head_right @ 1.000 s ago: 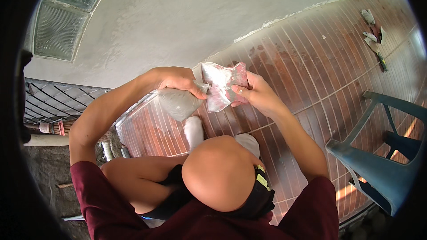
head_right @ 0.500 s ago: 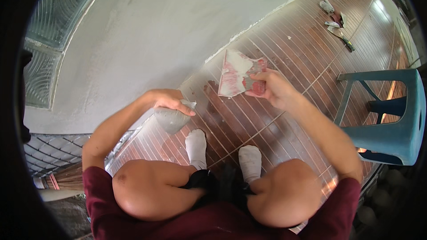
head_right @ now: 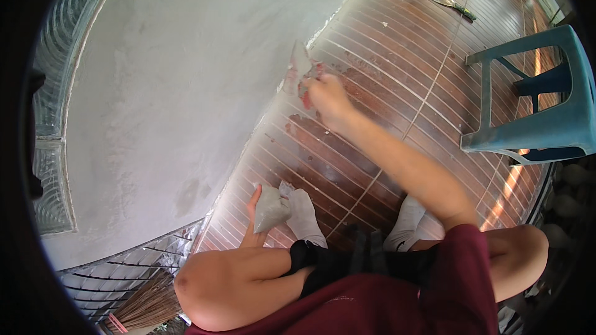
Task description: The person applies plaster to a wall using a putty knife. They repeatedly scoop plaster from a plastic bag and spread it onto the wall surface in small sections.
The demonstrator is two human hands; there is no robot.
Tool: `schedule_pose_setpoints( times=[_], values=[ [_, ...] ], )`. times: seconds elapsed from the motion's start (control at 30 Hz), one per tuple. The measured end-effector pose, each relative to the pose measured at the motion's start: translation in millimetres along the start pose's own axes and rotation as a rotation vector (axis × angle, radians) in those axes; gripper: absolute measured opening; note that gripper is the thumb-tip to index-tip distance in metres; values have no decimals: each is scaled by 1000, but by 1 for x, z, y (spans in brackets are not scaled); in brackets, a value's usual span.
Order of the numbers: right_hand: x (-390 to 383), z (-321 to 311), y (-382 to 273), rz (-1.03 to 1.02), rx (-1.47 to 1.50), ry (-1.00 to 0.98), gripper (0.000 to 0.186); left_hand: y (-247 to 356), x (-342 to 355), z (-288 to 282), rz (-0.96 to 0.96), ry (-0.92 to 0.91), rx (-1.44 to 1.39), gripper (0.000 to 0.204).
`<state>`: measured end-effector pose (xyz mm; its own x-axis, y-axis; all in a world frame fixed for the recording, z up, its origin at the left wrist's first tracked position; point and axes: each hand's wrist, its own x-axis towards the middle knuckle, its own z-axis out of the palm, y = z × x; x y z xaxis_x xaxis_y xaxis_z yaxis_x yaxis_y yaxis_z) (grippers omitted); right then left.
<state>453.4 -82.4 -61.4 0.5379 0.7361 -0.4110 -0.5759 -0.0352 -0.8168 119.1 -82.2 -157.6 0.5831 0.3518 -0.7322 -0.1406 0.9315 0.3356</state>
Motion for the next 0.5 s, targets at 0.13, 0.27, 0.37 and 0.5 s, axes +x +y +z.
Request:
schedule_pose_setpoints(
  times=[0.13,0.27,0.37,0.5],
  values=[
    [19,59,45,-167,-85,182,17,-6,-7,6,7,59,10,61],
    [22,91,45,-285,-146,312,14,-10,-13,16,77,24,17,58],
    [21,104,34,-412,-219,371,19,-21,-19,28,193,-36,-80,49],
    [23,109,18,-334,-313,313,27,-19,-26,40,219,-40,-84,45]
  ],
)
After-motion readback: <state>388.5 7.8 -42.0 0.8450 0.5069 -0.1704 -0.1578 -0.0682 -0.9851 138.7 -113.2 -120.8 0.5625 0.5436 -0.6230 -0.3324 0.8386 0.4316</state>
